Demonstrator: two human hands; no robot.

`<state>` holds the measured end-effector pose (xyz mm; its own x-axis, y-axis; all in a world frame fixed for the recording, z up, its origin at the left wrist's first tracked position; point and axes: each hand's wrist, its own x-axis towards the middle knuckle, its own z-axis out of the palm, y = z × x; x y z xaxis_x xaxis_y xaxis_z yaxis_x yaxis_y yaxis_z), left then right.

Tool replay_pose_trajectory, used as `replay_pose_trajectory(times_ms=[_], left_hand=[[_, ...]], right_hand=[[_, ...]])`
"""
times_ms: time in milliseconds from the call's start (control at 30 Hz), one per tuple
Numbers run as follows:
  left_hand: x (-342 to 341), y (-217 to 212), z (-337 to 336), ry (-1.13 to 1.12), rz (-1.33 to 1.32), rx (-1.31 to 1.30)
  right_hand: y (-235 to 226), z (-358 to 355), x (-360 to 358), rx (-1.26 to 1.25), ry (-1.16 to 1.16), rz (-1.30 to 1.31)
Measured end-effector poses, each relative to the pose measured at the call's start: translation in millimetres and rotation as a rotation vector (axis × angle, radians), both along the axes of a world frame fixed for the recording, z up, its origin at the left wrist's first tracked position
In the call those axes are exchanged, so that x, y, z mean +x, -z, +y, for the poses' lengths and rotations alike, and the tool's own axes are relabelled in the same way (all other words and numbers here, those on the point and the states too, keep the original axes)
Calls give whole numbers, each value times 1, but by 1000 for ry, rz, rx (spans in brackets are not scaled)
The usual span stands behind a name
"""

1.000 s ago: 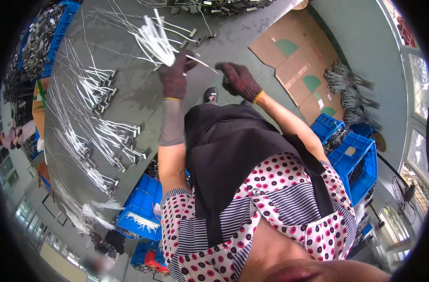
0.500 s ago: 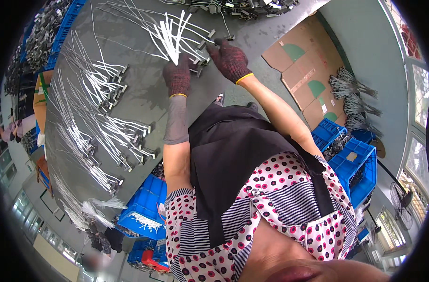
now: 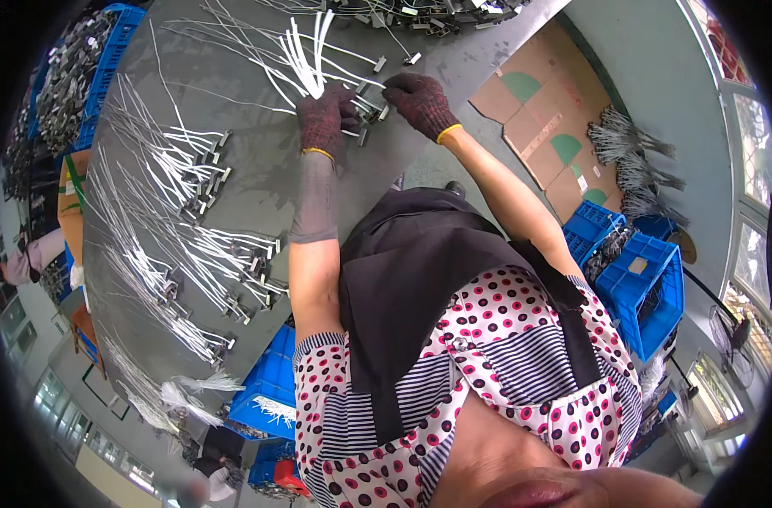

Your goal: Sorting and bundling groups of white electrical wires on a production table.

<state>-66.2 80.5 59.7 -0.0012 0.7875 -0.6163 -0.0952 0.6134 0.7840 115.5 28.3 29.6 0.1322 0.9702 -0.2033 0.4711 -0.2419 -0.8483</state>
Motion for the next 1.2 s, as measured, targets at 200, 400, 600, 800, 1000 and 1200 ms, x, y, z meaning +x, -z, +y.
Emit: replay_pose_trajectory(times_ms=[200,400,600,800,1000,1200], left_hand=[[-6,40,11,432,71,311],[9,35,9,153,-171,198],[-11,48,8,85,-236,75],[-46,28,27,-206,232,101],[-63,11,25,-454,-210,-38],[-29,10,2,-248,-709,180]], right_hand=[[-30,-21,-3,-141,215,620],[-22,-23,3,-347,151,725],[-26,-13,-11,-480,-11,520],[-17,-3,-24,74,-322,-169],[-13,41,3,442,207,-568],[12,67,37,-117,-37,-679]])
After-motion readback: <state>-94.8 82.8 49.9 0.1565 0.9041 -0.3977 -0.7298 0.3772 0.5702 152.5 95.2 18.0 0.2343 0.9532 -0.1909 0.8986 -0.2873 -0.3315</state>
